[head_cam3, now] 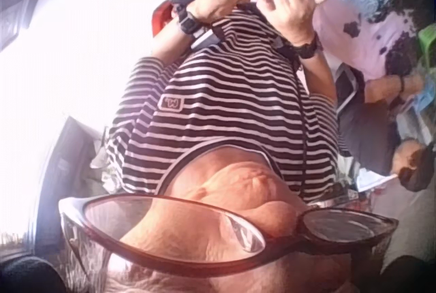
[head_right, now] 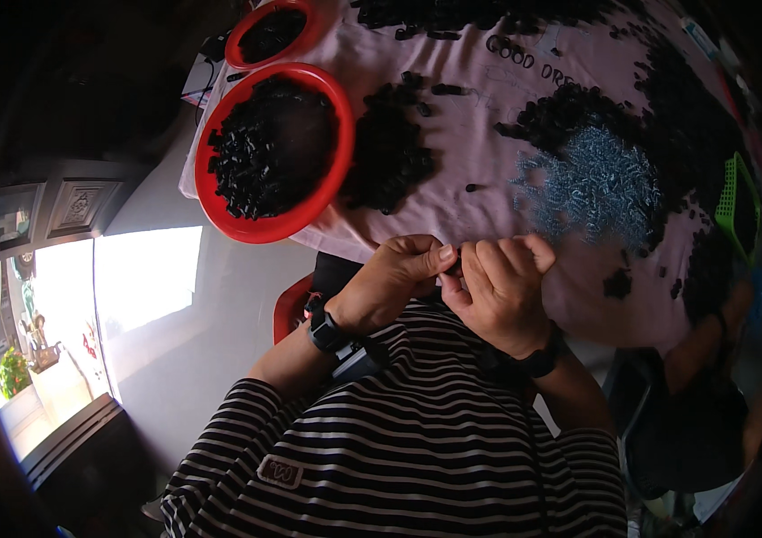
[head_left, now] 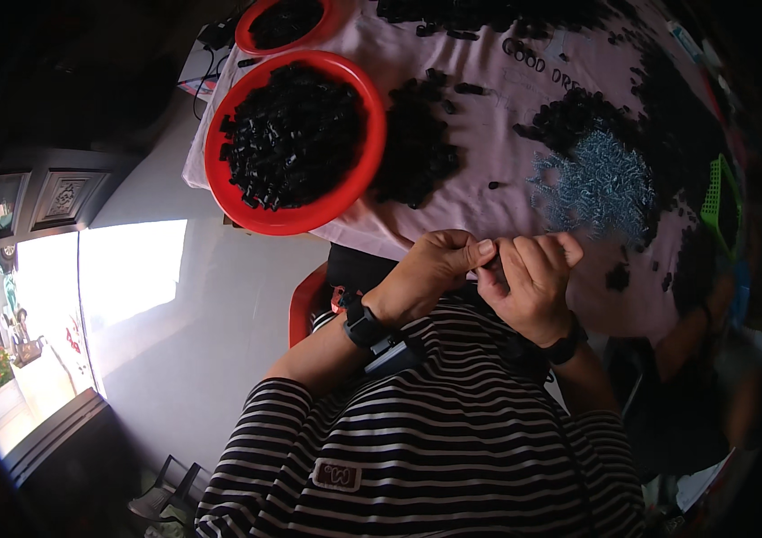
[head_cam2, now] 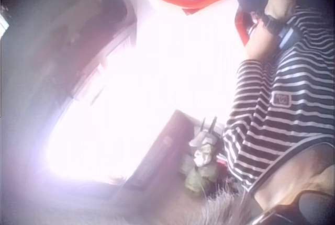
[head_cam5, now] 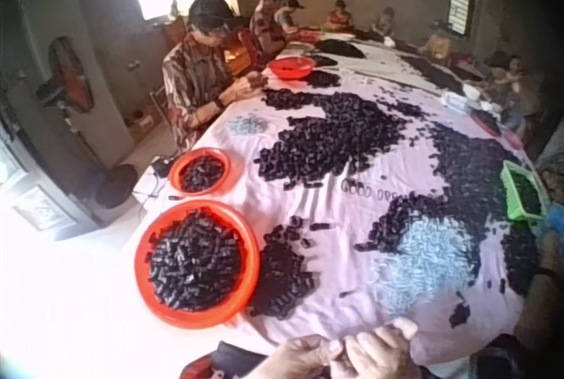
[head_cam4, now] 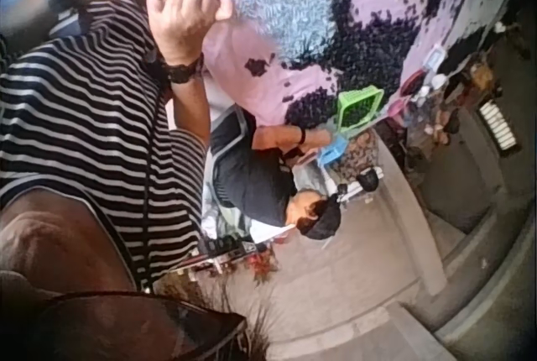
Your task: Sorting and inspecting small black plastic components at a work table.
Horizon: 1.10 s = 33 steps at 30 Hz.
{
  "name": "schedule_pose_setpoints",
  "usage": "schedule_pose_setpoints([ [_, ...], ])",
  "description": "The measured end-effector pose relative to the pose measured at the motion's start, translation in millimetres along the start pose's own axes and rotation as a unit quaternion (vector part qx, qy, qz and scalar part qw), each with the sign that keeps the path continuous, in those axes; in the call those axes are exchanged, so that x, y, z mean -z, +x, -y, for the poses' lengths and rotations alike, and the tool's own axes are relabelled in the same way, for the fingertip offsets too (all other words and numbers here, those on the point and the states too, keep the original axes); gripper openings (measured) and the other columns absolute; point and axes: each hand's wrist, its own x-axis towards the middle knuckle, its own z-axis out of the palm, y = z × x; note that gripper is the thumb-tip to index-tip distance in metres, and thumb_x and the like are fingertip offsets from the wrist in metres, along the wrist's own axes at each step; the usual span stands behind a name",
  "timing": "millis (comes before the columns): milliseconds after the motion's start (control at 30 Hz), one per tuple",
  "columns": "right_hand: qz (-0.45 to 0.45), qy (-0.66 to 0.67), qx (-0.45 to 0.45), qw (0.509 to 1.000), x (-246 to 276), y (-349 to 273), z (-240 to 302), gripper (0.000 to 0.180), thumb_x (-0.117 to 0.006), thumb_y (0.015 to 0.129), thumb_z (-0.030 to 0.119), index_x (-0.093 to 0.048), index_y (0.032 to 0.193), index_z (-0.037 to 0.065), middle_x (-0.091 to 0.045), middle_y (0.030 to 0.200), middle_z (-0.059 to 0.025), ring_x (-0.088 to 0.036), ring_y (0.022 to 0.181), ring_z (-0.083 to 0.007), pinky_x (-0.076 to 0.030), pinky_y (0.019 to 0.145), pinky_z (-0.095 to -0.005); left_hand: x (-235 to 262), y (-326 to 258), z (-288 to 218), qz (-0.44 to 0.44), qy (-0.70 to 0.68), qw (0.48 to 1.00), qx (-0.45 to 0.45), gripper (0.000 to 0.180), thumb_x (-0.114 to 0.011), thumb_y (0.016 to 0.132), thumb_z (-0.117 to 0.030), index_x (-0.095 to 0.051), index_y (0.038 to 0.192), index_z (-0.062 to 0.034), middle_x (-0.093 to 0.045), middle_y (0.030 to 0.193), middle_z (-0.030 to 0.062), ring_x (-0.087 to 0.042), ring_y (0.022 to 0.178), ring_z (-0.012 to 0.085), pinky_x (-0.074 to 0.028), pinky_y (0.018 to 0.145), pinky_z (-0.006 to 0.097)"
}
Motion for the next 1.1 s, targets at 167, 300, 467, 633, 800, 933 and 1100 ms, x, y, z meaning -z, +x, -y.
schedule_pose_setpoints([
  [167, -0.004, 0.008, -0.004, 1.0, -2.0, -6.4, 1.3, 0.024, -0.078, 0.079, 0.019, -0.067, 0.094, 0.004, -0.054, 0.084, -0.0012, -0.055, 0.077, -0.0193, -0.037, 0.091, -0.0418, 0.3, 2.4, 5.3, -0.005, -0.007, 1.0, 0.016, 0.026, -0.074, 0.098, -0.033, -0.069, 0.09, -0.0081, -0.057, 0.074, -0.007, -0.039, 0.06, 0.0032, -0.03, 0.054, 0.021],
  [300, 0.033, 0.005, -0.042, 0.999, -1.5, -6.7, 2.3, 0.031, -0.079, 0.077, 0.017, -0.066, 0.102, 0.004, -0.057, 0.092, -0.0029, -0.057, 0.083, -0.0212, -0.038, 0.094, -0.0438, 0.5, 3.7, 2.8, -0.017, 0.008, 1.0, 0.022, 0.025, -0.075, 0.098, -0.031, -0.07, 0.093, -0.007, -0.059, 0.075, -0.0062, -0.041, 0.061, 0.0032, -0.032, 0.055, 0.021],
  [467, 0.043, -0.021, -0.051, 0.998, 3.1, -2.5, 0.4, 0.04, -0.083, 0.074, 0.019, -0.066, 0.108, 0.008, -0.058, 0.095, -0.002, -0.06, 0.089, -0.0201, -0.033, 0.101, -0.0467, -1.5, 7.4, 0.1, -0.029, 0.048, 0.998, -0.025, 0.022, -0.075, 0.098, -0.028, -0.071, 0.097, -0.0067, -0.064, 0.081, -0.0045, -0.048, 0.067, 0.0025, -0.037, 0.06, 0.02],
  [633, 0.067, -0.038, -0.068, 0.995, 6.1, -1.2, 3.1, 0.036, -0.083, 0.076, 0.021, -0.067, 0.106, 0.008, -0.06, 0.094, -0.0013, -0.061, 0.088, -0.0182, -0.032, 0.103, -0.0453, 1.3, 7.6, -1.2, -0.016, 0.075, 0.996, -0.051, 0.02, -0.075, 0.098, -0.027, -0.072, 0.1, -0.0069, -0.067, 0.085, -0.0037, -0.053, 0.072, 0.0019, -0.04, 0.065, 0.019],
  [800, 0.067, -0.032, -0.053, 0.996, 4.3, -3.2, 0.2, 0.028, -0.082, 0.075, 0.02, -0.065, 0.094, 0.008, -0.056, 0.086, -0.0014, -0.059, 0.081, -0.0184, -0.033, 0.099, -0.0433, 2.3, 4.7, -7.4, -0.04, 0.179, 0.983, -0.002, 0.029, -0.074, 0.098, -0.034, -0.069, 0.094, -0.006, -0.055, 0.073, -0.0073, -0.042, 0.063, 0.0024, -0.034, 0.056, 0.021],
  [933, 0.032, 0.004, -0.032, 0.999, -3.7, -5.4, 1.7, 0.019, -0.078, 0.074, 0.015, -0.06, 0.078, 0.01, -0.047, 0.075, -0.0015, -0.052, 0.072, -0.0195, -0.034, 0.09, -0.0422, 8.7, 2.9, -2.0, -0.006, 0.15, 0.989, 0.012, 0.033, -0.073, 0.099, -0.037, -0.068, 0.091, -0.0061, -0.049, 0.071, -0.008, -0.037, 0.06, 0.003, -0.03, 0.053, 0.022],
  [1100, 0.01, 0.018, -0.023, 1.0, -6.4, -8.3, 2.8, 0.018, -0.076, 0.073, 0.013, -0.058, 0.075, 0.01, -0.045, 0.073, -0.0021, -0.05, 0.071, -0.0199, -0.036, 0.088, -0.042, 6.5, 5.2, -1.3, 0.011, 0.09, 0.995, 0.043, 0.034, -0.07, 0.101, -0.038, -0.067, 0.089, -0.0061, -0.052, 0.071, -0.0059, -0.041, 0.06, 0.0039, -0.033, 0.053, 0.022],
])
